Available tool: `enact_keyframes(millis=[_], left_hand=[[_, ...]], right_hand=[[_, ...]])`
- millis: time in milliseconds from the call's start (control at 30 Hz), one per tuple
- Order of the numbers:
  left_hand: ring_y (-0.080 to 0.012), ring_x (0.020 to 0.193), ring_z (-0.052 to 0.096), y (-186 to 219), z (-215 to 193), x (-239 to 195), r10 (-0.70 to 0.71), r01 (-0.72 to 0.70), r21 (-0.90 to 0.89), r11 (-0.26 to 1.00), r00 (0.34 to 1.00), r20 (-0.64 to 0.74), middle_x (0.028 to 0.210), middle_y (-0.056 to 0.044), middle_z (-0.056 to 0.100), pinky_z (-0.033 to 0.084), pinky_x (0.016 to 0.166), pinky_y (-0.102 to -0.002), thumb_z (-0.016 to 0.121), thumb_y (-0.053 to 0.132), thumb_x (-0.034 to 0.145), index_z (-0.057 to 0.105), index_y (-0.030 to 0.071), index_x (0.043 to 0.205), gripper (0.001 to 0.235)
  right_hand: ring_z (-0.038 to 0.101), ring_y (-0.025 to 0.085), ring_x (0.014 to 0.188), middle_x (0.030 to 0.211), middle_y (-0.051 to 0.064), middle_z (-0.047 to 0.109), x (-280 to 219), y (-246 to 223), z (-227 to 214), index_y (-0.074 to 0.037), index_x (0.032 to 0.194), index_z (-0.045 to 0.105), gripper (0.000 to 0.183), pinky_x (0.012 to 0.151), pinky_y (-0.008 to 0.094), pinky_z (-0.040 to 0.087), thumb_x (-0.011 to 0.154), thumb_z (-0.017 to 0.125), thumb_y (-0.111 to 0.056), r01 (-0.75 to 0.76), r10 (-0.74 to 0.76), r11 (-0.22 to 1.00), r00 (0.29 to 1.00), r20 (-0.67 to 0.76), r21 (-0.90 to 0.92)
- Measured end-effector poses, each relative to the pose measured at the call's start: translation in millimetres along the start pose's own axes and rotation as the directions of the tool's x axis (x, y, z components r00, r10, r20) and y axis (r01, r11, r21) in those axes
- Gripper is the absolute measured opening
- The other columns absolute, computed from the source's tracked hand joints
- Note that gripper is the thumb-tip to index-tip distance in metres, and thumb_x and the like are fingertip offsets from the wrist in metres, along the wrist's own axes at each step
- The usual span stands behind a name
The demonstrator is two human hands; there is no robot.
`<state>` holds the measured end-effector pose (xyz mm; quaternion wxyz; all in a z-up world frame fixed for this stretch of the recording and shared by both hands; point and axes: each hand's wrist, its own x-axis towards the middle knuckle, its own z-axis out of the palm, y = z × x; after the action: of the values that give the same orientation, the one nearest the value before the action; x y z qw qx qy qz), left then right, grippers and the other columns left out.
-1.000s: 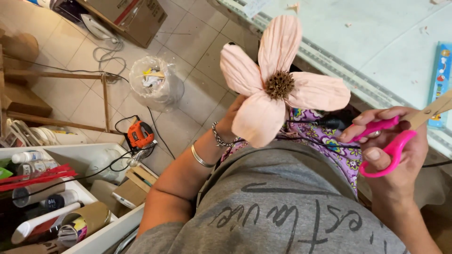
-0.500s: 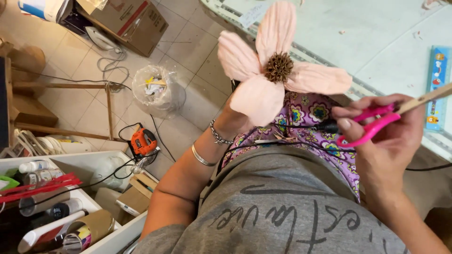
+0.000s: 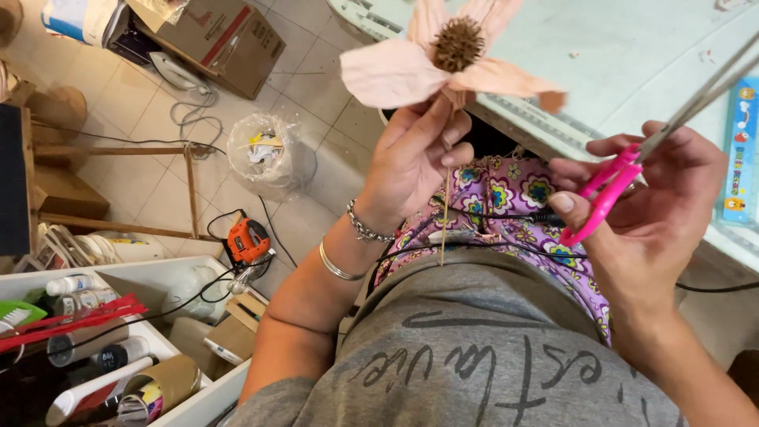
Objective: Trimming and shaping a decorative paper flower using scissors
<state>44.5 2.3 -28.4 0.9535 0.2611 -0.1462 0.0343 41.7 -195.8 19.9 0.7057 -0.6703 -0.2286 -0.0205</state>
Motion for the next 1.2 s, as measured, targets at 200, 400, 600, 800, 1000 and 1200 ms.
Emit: enact_keyframes(millis=[200, 400, 600, 800, 1000, 1200], left_hand=[[-0.0086, 0.077, 0.032, -7, 15, -8, -0.008, 0.009, 0.071, 0.997, 1.000, -0.003, 0.096, 0.004, 0.044, 0.026, 0.062, -0.019, 0.047, 0.009, 0.098, 0.051, 0.008, 0.107, 0.011], [-0.0106, 0.079, 0.034, -8, 15, -7, 0.033, -0.033, 0.037, 0.999, 0.999, -0.001, 0.099, 0.002, 0.049, 0.027, 0.062, -0.021, 0.042, 0.013, 0.101, 0.052, 0.010, 0.110, 0.014], [-0.0155, 0.069, 0.047, -40, -42, -20, 0.160, -0.106, 0.220, 0.970, 0.956, -0.247, 0.082, -0.008, 0.056, 0.044, 0.060, -0.030, 0.054, 0.001, 0.091, 0.054, 0.002, 0.108, 0.018], [-0.0173, 0.127, 0.043, -37, -82, -45, 0.447, -0.330, 0.928, 0.171, 0.866, 0.225, 0.133, -0.001, 0.047, 0.024, 0.120, -0.036, 0.058, 0.013, 0.093, 0.049, 0.012, 0.127, 0.035], [-0.0171, 0.137, 0.027, -85, -161, -82, 0.293, -0.339, 0.934, 0.108, 0.909, 0.296, 0.145, 0.001, 0.031, 0.012, 0.123, -0.038, 0.054, 0.014, 0.095, 0.035, 0.015, 0.138, 0.047], [-0.0185, 0.133, 0.034, -65, -113, -83, 0.285, -0.320, 0.938, 0.134, 0.919, 0.272, 0.142, -0.003, 0.035, 0.021, 0.120, -0.038, 0.052, 0.022, 0.096, 0.035, 0.012, 0.137, 0.045]], right_hand=[[0.049, 0.032, 0.101, 0.121, 0.027, 0.033, -3, 0, -11, -0.007, 0.116, 0.018, 0.055, 0.087, 0.042, 0.054, 0.087, 0.057, 0.019, 0.071, -0.071, 0.987, 0.997, 0.007, -0.141], [0.060, 0.033, 0.100, 0.115, 0.027, 0.040, -5, 29, -41, 0.001, 0.091, 0.036, 0.036, 0.097, 0.038, 0.052, 0.089, 0.068, 0.017, 0.168, -0.184, 0.929, 0.983, -0.020, -0.330], [0.044, 0.021, 0.129, 0.123, 0.005, 0.031, -5, 21, -42, -0.012, 0.085, 0.054, 0.019, 0.122, 0.039, 0.037, 0.074, 0.069, -0.004, 0.047, -0.047, 0.970, 0.999, 0.006, -0.238], [0.055, 0.029, 0.120, 0.123, 0.011, 0.047, -16, 23, -54, -0.012, 0.101, 0.042, 0.034, 0.103, 0.029, 0.043, 0.072, 0.057, -0.016, -0.093, 0.087, 0.967, 0.996, 0.033, 0.237], [0.047, 0.016, 0.093, 0.102, 0.004, 0.035, -22, 7, -43, -0.019, 0.123, 0.026, 0.082, 0.112, 0.045, 0.043, 0.054, 0.066, 0.000, 0.082, -0.108, 0.987, 0.975, 0.193, 0.138], [0.050, 0.015, 0.073, 0.086, 0.005, 0.035, -20, 11, -25, -0.002, 0.108, 0.043, 0.045, 0.102, 0.041, 0.053, 0.071, 0.066, -0.012, 0.301, -0.291, 0.952, 0.948, 0.128, -0.062]])
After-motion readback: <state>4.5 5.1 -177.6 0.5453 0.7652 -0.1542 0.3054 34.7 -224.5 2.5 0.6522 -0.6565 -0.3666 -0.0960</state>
